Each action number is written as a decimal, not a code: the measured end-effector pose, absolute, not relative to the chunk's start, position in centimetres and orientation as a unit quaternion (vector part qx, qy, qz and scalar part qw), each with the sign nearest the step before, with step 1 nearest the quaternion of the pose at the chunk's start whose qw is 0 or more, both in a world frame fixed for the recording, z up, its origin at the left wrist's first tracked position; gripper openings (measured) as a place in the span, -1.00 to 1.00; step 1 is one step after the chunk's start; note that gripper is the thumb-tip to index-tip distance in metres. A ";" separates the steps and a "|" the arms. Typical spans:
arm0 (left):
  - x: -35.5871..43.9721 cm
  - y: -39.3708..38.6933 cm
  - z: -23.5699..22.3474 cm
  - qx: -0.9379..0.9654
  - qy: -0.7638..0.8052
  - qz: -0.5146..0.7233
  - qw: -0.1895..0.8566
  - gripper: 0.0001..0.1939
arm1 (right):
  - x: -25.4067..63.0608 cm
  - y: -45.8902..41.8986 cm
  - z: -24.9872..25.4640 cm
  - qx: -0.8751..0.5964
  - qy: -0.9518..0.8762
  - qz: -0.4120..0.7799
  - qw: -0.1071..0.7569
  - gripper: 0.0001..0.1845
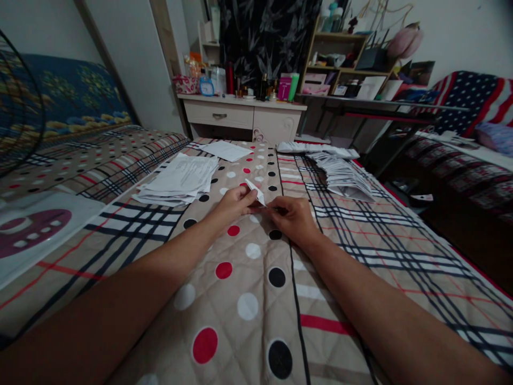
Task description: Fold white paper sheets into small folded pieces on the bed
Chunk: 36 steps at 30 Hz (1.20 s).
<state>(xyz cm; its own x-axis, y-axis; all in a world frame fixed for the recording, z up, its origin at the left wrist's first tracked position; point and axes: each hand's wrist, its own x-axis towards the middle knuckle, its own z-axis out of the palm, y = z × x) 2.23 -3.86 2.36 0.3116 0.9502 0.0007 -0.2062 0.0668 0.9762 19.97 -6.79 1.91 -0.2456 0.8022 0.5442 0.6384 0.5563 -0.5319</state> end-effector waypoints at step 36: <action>2.9 -4.6 2.9 0.522 0.413 0.463 0.586 -0.72 | 19.7 -7.4 2.3 -0.435 -0.805 0.121 0.384 -0.75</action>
<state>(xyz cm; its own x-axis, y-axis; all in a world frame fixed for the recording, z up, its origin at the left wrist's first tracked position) 2.92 -4.58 2.86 0.2303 0.9731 -0.0009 -0.1107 0.0272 0.9935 19.73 -7.41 2.32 -0.3261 0.7936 0.5137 0.6070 0.5923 -0.5298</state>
